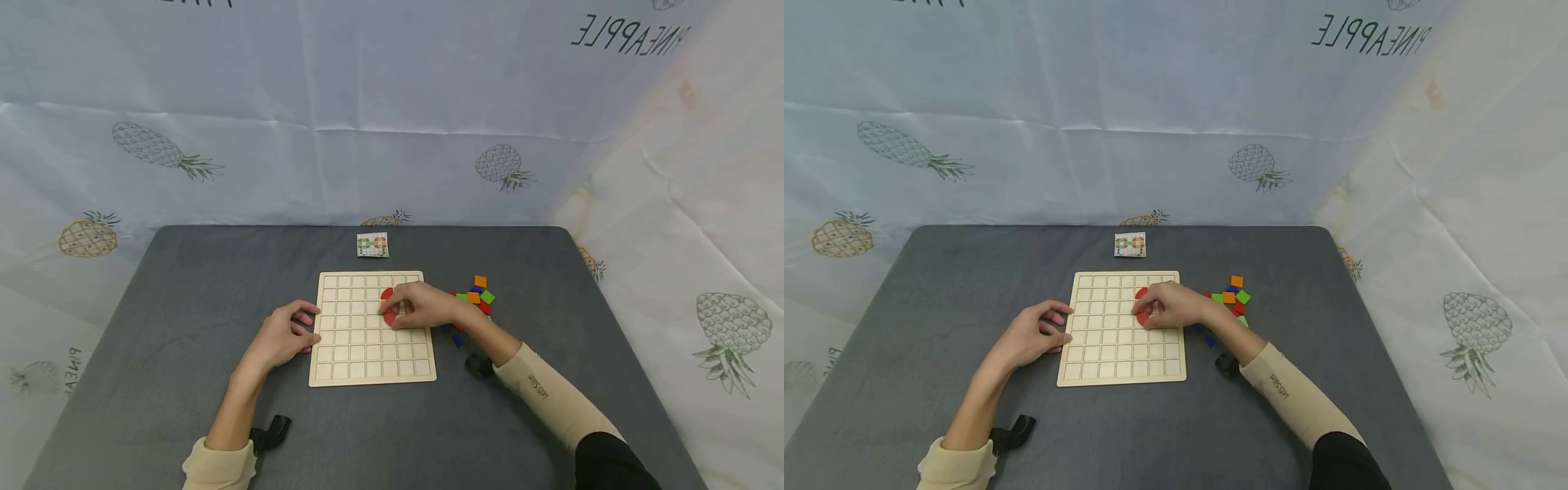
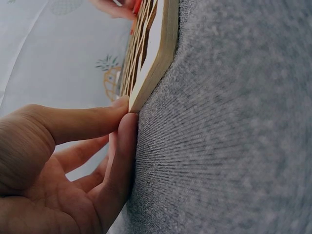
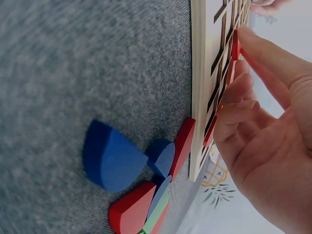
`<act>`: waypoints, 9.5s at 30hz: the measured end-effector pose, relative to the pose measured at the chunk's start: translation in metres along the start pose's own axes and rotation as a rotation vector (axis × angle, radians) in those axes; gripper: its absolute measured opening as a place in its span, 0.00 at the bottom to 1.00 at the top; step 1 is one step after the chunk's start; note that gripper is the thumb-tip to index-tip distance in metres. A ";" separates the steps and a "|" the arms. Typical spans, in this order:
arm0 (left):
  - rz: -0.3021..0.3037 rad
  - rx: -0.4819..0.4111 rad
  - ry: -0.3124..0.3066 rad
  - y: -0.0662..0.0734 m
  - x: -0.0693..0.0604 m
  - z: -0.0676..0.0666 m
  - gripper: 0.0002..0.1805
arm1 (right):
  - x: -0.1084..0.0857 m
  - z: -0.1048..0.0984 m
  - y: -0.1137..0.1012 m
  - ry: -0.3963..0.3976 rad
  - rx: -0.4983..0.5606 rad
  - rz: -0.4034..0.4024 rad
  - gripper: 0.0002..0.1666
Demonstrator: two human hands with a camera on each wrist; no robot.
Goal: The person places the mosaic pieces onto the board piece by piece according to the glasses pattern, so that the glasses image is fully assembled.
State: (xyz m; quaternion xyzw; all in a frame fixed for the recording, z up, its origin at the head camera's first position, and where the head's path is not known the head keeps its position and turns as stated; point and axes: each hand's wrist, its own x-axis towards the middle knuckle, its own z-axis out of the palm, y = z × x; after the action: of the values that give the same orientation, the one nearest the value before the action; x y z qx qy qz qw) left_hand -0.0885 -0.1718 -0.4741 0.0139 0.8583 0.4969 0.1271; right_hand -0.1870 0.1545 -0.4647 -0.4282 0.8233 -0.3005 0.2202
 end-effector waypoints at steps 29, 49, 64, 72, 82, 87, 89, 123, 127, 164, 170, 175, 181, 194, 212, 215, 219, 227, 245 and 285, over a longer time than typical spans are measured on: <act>0.005 0.012 0.012 -0.002 -0.001 0.003 0.25 | 0.001 0.002 -0.004 -0.013 -0.085 -0.009 0.18; 0.005 0.012 0.008 0.001 -0.001 0.001 0.25 | -0.021 -0.019 0.000 0.052 -0.016 0.063 0.20; 0.003 0.010 0.008 0.001 0.000 -0.001 0.25 | -0.070 -0.045 0.025 0.171 0.025 0.160 0.19; 0.006 0.000 0.007 -0.001 0.000 0.000 0.25 | -0.098 -0.061 0.048 0.230 0.042 0.232 0.20; 0.006 -0.017 -0.003 -0.003 0.000 0.000 0.26 | -0.124 -0.074 0.081 0.309 0.053 0.309 0.21; 0.016 -0.018 -0.009 -0.004 0.000 0.000 0.26 | -0.130 -0.076 0.094 0.324 0.065 0.350 0.21; 0.018 -0.017 -0.010 -0.004 0.000 0.000 0.26 | -0.131 -0.077 0.098 0.326 0.073 0.367 0.21; 0.000 -0.001 -0.001 -0.001 -0.001 0.001 0.26 | -0.128 -0.070 0.092 0.379 0.069 0.385 0.18; -0.002 -0.003 -0.002 -0.002 -0.001 0.001 0.26 | -0.118 -0.063 0.078 0.379 0.059 0.369 0.17; -0.001 0.010 -0.008 -0.003 0.000 0.001 0.26 | -0.033 0.007 -0.007 0.157 -0.116 0.188 0.14; 0.001 0.003 -0.013 -0.002 0.001 0.000 0.26 | -0.033 0.007 -0.011 0.150 -0.103 0.199 0.14; 0.007 -0.002 -0.014 -0.002 0.001 0.000 0.26 | -0.035 0.005 -0.009 0.152 -0.092 0.203 0.15; 0.012 0.000 -0.016 -0.001 0.000 0.000 0.26 | -0.041 -0.001 -0.006 0.173 -0.065 0.194 0.16; -0.005 0.003 -0.017 0.000 0.000 0.000 0.26 | -0.067 -0.021 0.007 0.213 -0.007 0.237 0.21; -0.022 0.013 -0.016 0.004 0.002 -0.001 0.26 | -0.093 -0.038 0.047 0.269 -0.033 0.336 0.16; -0.022 0.012 -0.021 0.003 0.000 -0.001 0.26 | -0.093 -0.038 0.052 0.264 -0.022 0.331 0.15; -0.023 0.006 -0.026 0.000 -0.002 0.000 0.26 | -0.091 -0.038 0.055 0.252 -0.002 0.323 0.14; -0.016 0.004 -0.021 -0.001 -0.002 0.000 0.26 | -0.089 -0.044 0.057 0.190 0.057 0.320 0.16; -0.015 0.011 -0.023 0.001 -0.001 -0.001 0.26 | -0.087 -0.043 0.059 0.212 0.042 0.336 0.18; -0.022 0.018 -0.009 0.000 -0.001 0.001 0.26 | -0.060 -0.018 0.006 0.221 0.170 0.180 0.12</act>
State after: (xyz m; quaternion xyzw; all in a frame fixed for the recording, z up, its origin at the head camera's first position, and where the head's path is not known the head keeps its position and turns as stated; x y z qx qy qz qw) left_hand -0.0876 -0.1712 -0.4743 0.0080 0.8621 0.4879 0.1363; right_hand -0.1693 0.2131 -0.4498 -0.2969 0.8492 -0.3932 0.1899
